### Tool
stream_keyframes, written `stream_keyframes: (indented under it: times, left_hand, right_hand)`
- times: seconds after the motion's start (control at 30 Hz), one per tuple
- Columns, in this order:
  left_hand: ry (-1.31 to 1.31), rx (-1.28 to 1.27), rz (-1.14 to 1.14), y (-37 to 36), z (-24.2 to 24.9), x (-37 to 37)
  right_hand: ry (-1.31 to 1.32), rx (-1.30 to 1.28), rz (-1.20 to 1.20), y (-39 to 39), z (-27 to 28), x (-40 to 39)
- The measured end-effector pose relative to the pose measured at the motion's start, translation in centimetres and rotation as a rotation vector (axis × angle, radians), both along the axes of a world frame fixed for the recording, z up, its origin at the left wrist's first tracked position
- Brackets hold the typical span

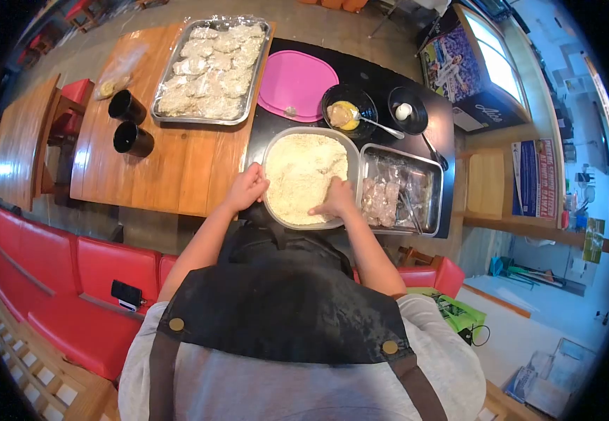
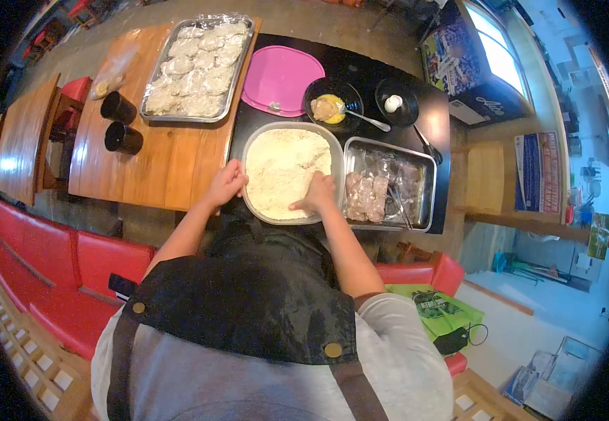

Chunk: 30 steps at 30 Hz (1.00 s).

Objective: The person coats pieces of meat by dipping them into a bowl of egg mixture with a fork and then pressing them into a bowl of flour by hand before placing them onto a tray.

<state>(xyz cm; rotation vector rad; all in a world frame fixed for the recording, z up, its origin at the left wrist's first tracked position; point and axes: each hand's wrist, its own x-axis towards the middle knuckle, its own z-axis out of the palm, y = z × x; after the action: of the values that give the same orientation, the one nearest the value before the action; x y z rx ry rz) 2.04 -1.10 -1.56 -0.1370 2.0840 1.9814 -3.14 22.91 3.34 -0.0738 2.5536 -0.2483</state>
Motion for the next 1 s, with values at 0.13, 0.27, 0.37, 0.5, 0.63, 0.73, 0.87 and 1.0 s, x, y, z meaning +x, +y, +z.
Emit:
stream_keyframes:
  times: [0.13,0.27,0.37,0.5,0.63,0.73,0.87,1.0]
  left_hand:
    - [0.001,-0.007,-0.005,0.1,0.4,-0.3]
    - [-0.004,-0.006,-0.005,0.1,0.2,-0.2]
    - [0.005,-0.013,0.003,0.1,0.4,-0.1]
    - [-0.009,-0.051,0.013,-0.1,0.8,-0.2]
    - [0.011,-0.015,0.018,0.2,0.7,-0.3]
    - [0.008,-0.043,0.008,0.1,1.2,0.1]
    - [0.029,0.026,0.030,0.2,-0.1,0.1]
    - [0.016,-0.003,-0.008,0.0,0.2,-0.3]
  right_hand:
    - [0.093,-0.170,-0.009,0.7,-3.5,0.2]
    - [-0.168,-0.611,-0.080,-0.7,0.1,-0.8]
    - [0.124,-0.594,0.009,-3.1,0.9,-0.8]
    - [0.231,-0.614,0.155,-6.3,-1.4,-2.3]
    - [0.081,-0.598,0.162,-7.9,-3.6,-3.7]
    - [-0.095,-0.558,0.160,-7.0,-2.0,-5.4]
    - [0.193,-0.279,0.347,-5.6,-0.7,-4.6]
    - [-0.022,-0.032,0.441,-6.0,-0.7,-3.1]
